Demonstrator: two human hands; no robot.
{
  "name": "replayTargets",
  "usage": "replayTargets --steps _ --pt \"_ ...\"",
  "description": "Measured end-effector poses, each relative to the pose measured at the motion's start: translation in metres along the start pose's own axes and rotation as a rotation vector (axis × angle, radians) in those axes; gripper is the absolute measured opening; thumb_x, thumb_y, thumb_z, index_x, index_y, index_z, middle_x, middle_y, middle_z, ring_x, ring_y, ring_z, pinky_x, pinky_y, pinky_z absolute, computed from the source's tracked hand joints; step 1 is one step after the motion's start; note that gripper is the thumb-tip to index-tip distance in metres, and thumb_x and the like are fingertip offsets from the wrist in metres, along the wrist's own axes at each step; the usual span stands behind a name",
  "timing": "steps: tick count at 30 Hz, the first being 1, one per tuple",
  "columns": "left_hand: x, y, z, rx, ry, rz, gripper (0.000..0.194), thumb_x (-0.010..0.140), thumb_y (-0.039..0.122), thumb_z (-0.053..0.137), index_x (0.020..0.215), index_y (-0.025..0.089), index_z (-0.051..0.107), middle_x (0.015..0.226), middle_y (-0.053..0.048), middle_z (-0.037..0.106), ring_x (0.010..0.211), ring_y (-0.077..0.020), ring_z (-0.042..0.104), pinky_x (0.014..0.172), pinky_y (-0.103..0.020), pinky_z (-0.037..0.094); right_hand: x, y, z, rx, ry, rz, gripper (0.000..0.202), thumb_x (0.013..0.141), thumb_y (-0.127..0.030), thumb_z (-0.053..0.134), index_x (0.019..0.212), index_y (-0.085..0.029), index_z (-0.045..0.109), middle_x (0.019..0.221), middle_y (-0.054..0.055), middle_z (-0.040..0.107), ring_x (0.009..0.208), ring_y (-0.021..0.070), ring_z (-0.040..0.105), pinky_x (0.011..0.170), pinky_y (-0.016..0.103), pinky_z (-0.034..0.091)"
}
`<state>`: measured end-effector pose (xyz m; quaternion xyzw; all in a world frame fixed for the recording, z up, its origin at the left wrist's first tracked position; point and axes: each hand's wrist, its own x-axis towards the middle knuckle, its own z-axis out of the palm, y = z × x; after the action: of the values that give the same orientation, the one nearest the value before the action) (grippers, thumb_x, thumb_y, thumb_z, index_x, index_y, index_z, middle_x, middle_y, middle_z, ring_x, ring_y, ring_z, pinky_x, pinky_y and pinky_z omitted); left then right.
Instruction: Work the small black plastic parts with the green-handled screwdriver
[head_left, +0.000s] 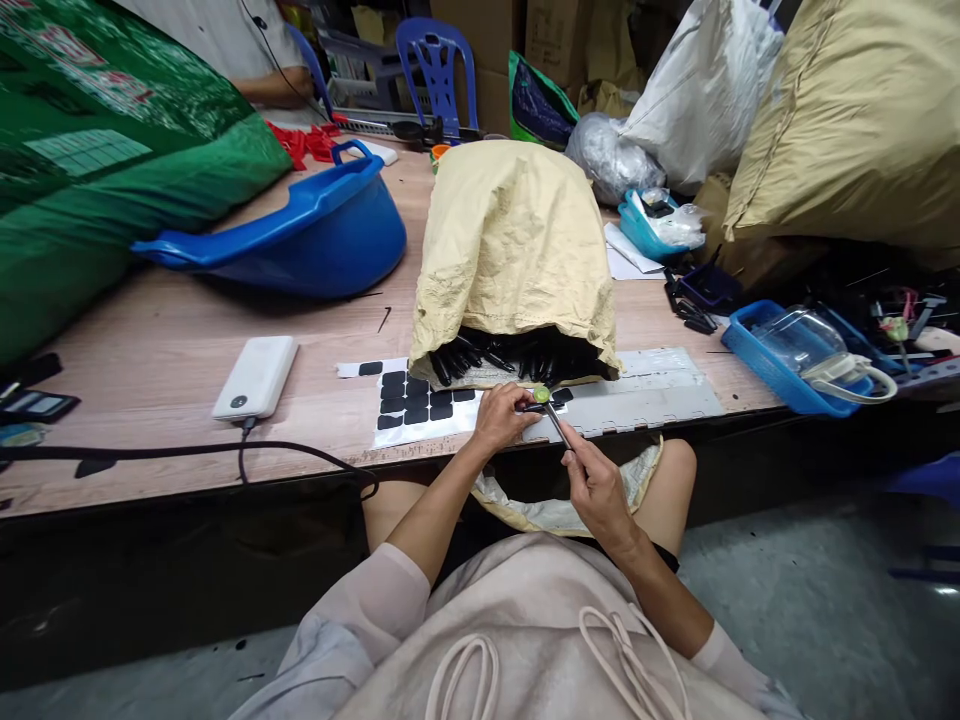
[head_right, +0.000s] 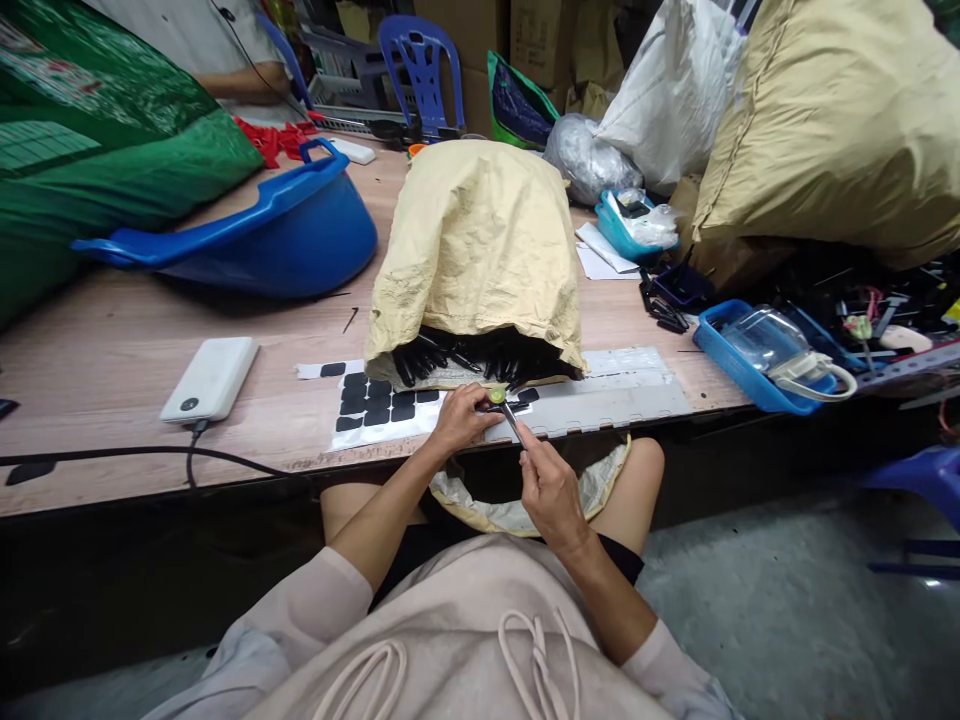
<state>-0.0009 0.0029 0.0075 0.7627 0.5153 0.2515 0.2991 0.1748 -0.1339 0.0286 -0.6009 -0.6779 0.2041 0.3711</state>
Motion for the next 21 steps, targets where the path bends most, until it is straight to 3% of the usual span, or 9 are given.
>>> replayTargets --steps 5,7,10,14,21 --pt "-0.001 0.002 0.001 -0.004 0.015 -0.035 0.016 0.076 0.024 0.086 0.086 0.023 0.073 0.087 -0.001 0.071 0.091 -0.0227 0.063 0.087 -0.036 0.044 0.001 0.003 0.000 0.057 -0.067 0.081 0.050 0.101 -0.023 0.045 0.148 -0.021 0.063 0.106 0.007 0.079 0.083 0.0158 0.073 0.085 0.027 0.061" --pt "-0.001 0.001 0.001 -0.010 0.012 -0.018 0.016 0.077 0.026 0.086 0.088 0.024 0.075 0.088 -0.001 0.072 0.093 -0.0232 0.063 0.088 -0.036 0.044 0.002 0.006 -0.006 0.084 -0.032 0.125 0.049 0.101 -0.025 0.047 0.147 -0.020 0.064 0.104 0.007 0.079 0.081 0.0154 0.072 0.084 0.027 0.061" --pt "-0.003 0.000 0.001 -0.001 0.017 0.003 0.013 0.079 0.027 0.083 0.091 0.025 0.077 0.090 -0.002 0.072 0.096 -0.0240 0.063 0.091 -0.037 0.044 0.002 0.017 -0.018 0.060 0.072 0.189 0.049 0.101 -0.027 0.048 0.147 -0.019 0.063 0.112 0.009 0.080 0.088 0.0168 0.074 0.091 0.030 0.061" --pt "-0.005 0.000 0.002 0.017 0.021 0.012 0.009 0.082 0.027 0.080 0.091 0.024 0.078 0.089 -0.002 0.071 0.096 -0.0243 0.063 0.092 -0.038 0.044 0.000 0.037 -0.026 -0.054 0.122 0.246 0.049 0.100 -0.028 0.047 0.144 -0.021 0.066 0.132 0.011 0.074 0.116 0.0228 0.071 0.106 0.038 0.056" --pt "-0.007 -0.004 0.003 0.036 0.014 0.052 0.011 0.087 0.031 0.075 0.095 0.026 0.078 0.089 -0.003 0.070 0.096 -0.0245 0.061 0.091 -0.038 0.044 0.002 0.052 -0.017 -0.235 0.107 0.281 0.050 0.100 -0.026 0.046 0.147 -0.025 0.064 0.123 0.011 0.075 0.116 0.0254 0.071 0.106 0.039 0.055"
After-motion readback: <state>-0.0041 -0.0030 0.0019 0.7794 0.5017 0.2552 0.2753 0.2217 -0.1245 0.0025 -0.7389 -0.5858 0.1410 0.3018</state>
